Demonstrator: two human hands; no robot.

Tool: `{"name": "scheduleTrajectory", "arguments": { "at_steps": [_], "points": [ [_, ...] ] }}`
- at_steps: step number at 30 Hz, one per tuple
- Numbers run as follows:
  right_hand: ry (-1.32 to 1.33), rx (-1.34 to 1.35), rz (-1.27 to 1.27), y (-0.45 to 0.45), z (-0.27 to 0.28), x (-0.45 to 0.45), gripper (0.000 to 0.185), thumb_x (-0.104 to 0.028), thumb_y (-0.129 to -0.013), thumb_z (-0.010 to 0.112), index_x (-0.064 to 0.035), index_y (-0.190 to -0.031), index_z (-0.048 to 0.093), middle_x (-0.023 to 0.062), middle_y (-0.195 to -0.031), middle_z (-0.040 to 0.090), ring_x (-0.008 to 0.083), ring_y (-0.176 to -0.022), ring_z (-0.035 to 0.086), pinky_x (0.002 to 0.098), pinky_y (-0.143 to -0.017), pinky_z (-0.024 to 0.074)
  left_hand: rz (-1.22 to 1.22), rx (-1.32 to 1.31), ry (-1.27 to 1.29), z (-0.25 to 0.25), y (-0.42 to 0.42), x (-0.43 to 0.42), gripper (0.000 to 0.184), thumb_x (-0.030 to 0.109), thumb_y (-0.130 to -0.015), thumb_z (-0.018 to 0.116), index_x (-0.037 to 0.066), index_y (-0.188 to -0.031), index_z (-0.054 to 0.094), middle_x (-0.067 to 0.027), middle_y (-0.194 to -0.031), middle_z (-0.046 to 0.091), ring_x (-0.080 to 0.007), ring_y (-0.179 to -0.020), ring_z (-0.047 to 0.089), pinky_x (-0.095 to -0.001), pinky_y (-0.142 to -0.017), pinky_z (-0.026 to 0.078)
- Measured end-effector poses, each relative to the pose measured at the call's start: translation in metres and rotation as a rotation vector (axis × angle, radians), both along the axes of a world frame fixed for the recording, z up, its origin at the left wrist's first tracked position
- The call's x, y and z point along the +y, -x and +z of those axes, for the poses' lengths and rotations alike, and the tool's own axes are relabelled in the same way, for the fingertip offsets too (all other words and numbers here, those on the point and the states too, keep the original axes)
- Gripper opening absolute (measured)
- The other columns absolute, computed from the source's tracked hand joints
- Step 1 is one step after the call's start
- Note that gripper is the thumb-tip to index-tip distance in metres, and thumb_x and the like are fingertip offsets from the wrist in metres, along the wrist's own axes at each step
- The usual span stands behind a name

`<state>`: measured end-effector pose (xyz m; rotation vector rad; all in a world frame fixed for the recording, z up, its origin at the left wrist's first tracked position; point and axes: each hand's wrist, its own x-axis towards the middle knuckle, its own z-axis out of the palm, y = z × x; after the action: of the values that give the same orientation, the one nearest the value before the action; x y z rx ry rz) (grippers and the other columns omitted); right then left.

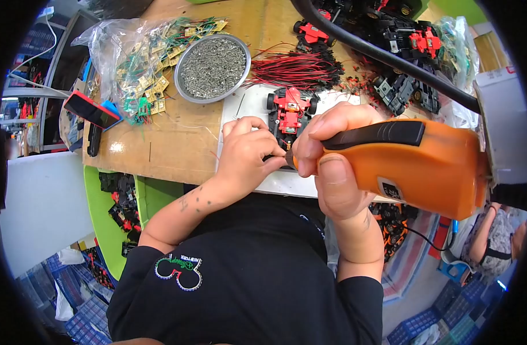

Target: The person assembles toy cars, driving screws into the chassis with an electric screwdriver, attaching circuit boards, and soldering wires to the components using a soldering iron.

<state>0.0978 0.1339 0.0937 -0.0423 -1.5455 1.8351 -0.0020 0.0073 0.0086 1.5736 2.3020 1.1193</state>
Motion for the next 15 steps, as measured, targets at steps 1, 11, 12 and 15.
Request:
{"name": "scheduleTrajectory", "arguments": {
  "at_steps": [1,11,12,15],
  "points": [
    [-0.003,-0.003,0.012,0.0,0.0,0.0,0.039,-0.041,-0.095,0.061,-0.004,-0.103,0.051,0.0026,-0.081,0.049,0.0098,-0.057,0.048,0.0255,-0.055,0.0379,0.0,-0.001,-0.002,-0.001,0.0,0.001,0.017,0.016,-0.063,0.085,0.015,-0.075,0.073,0.0063,-0.083,0.068,-0.0198,-0.098,0.059,-0.0407,-0.089,0.035],
    [-0.013,-0.018,0.0,0.001,-0.008,0.003,0.037,-0.039,-0.095,0.061,-0.0041,-0.103,0.051,0.0033,-0.081,0.05,0.01,-0.058,0.048,0.026,-0.055,0.0379,-0.007,-0.101,-0.032,-0.012,0.001,0.0,0.024,0.027,-0.065,0.086,0.016,-0.081,0.072,0.0062,-0.086,0.068,-0.0197,-0.098,0.058,-0.0396,-0.087,0.036],
    [-0.014,-0.019,0.003,0.001,-0.009,0.003,0.037,-0.039,-0.095,0.061,-0.0041,-0.103,0.051,0.0033,-0.081,0.05,0.01,-0.058,0.048,0.026,-0.055,0.0379,-0.013,-0.078,-0.025,-0.011,0.001,0.0,0.026,0.028,-0.064,0.087,0.016,-0.082,0.072,0.0061,-0.086,0.068,-0.0198,-0.097,0.058,-0.0392,-0.087,0.036],
    [-0.017,-0.001,-0.011,0.001,-0.011,0.004,0.035,-0.037,-0.095,0.06,-0.004,-0.104,0.051,0.0038,-0.081,0.05,0.0103,-0.059,0.048,0.0262,-0.056,0.0377,-0.004,-0.095,-0.023,-0.01,0.0,0.0,0.03,0.029,-0.062,0.088,0.015,-0.083,0.072,0.0052,-0.084,0.067,-0.0197,-0.096,0.058,-0.0391,-0.086,0.036]
  ]
}}
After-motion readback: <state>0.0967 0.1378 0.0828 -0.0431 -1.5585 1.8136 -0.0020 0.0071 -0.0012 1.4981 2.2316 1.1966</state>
